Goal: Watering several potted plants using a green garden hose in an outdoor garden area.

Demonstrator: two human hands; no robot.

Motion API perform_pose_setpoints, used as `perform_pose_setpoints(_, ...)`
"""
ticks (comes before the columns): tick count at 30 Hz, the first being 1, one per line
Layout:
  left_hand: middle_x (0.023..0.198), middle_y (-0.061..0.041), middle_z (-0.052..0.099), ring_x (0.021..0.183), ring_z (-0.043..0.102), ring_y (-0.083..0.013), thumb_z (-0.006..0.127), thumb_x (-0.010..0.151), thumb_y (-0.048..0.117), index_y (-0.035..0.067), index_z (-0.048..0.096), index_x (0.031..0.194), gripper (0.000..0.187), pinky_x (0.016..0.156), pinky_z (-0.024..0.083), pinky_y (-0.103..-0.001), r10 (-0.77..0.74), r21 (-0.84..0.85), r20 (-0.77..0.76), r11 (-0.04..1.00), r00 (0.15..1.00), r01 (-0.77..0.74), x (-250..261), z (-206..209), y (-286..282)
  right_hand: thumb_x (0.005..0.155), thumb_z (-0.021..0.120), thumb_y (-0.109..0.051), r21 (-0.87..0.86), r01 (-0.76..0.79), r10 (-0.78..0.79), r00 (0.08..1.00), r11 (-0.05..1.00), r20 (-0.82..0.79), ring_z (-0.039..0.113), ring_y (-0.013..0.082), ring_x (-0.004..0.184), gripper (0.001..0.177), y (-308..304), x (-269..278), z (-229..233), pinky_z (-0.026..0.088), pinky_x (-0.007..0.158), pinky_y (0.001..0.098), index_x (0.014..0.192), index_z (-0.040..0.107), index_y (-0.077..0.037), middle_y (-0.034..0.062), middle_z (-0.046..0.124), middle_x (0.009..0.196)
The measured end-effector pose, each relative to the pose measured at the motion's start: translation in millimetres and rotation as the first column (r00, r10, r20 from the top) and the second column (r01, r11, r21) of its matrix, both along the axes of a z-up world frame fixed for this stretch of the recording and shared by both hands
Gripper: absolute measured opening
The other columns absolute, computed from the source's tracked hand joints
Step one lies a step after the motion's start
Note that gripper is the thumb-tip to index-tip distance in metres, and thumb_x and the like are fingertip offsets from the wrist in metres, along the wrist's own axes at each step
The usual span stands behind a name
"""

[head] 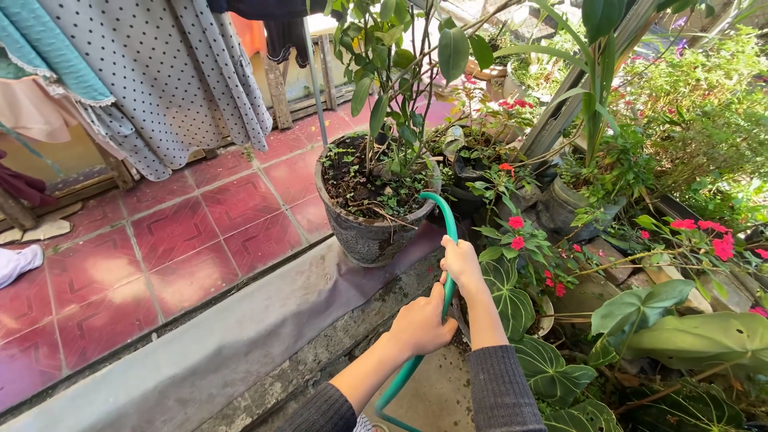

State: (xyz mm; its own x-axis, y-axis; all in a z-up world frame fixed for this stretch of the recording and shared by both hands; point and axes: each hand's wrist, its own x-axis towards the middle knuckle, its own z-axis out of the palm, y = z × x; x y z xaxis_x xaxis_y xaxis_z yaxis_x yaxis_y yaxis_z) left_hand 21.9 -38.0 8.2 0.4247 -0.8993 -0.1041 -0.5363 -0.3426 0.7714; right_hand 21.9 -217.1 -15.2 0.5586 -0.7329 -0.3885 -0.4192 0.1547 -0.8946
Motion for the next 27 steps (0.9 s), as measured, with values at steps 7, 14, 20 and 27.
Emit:
perform_pose_setpoints(7, 0.080, -0.024, 0.068, 0.075, 0.068, -0.0454, 0.061, 0.083, 0.027, -0.003, 0.045, 0.114, 0.046, 0.070, 0.055, -0.054, -0.028, -0.011, -0.009, 1.000, 1.000, 0.028, 24, 1, 0, 0.099, 0.054, -0.034, -0.004, -0.010, 0.010, 0.998, 1.000, -0.057, 0.052, 0.0234, 0.039, 0.035, 1, 20, 9, 0.047, 0.042, 0.0392, 0.098, 0.054, 0.002, 0.0090, 0.055, 0.062)
perform_pose_setpoints(14, 0.076, -0.025, 0.067, 0.072, 0.069, -0.0451, 0.060, 0.081, 0.025, -0.009, 0.039, 0.124, 0.059, 0.067, 0.056, -0.053, -0.044, -0.023, -0.051, 0.999, 0.998, 0.043, 38, 8, 2, 0.098, 0.054, -0.034, 0.014, -0.017, 0.019, 0.993, 1.000, -0.116, 0.051, 0.0233, 0.040, 0.038, 0, 34, 12, 0.046, 0.043, 0.0391, 0.108, 0.057, 0.002, 0.0093, 0.054, 0.060)
perform_pose_setpoints(20, 0.076, -0.024, 0.067, 0.071, 0.069, -0.0441, 0.060, 0.081, 0.025, -0.010, 0.041, 0.124, 0.059, 0.066, 0.056, -0.052, -0.065, -0.033, -0.086, 0.997, 0.994, 0.063, 44, 13, 2, 0.099, 0.052, -0.036, 0.005, -0.030, 0.031, 0.991, 1.000, -0.133, 0.052, 0.0234, 0.041, 0.041, -6, 36, 4, 0.046, 0.044, 0.0391, 0.112, 0.059, 0.002, 0.0095, 0.054, 0.061)
perform_pose_setpoints(27, 0.077, -0.025, 0.067, 0.073, 0.068, -0.0456, 0.059, 0.081, 0.024, -0.010, 0.040, 0.132, 0.064, 0.070, 0.055, -0.053, -0.076, -0.060, -0.081, 0.996, 0.994, 0.072, 46, 18, 7, 0.102, 0.048, -0.037, -0.069, -0.036, 0.018, 0.968, 0.997, -0.252, 0.060, 0.0287, 0.045, 0.044, 3, 35, 22, 0.050, 0.049, 0.0427, 0.085, 0.052, 0.003, 0.0124, 0.058, 0.065)
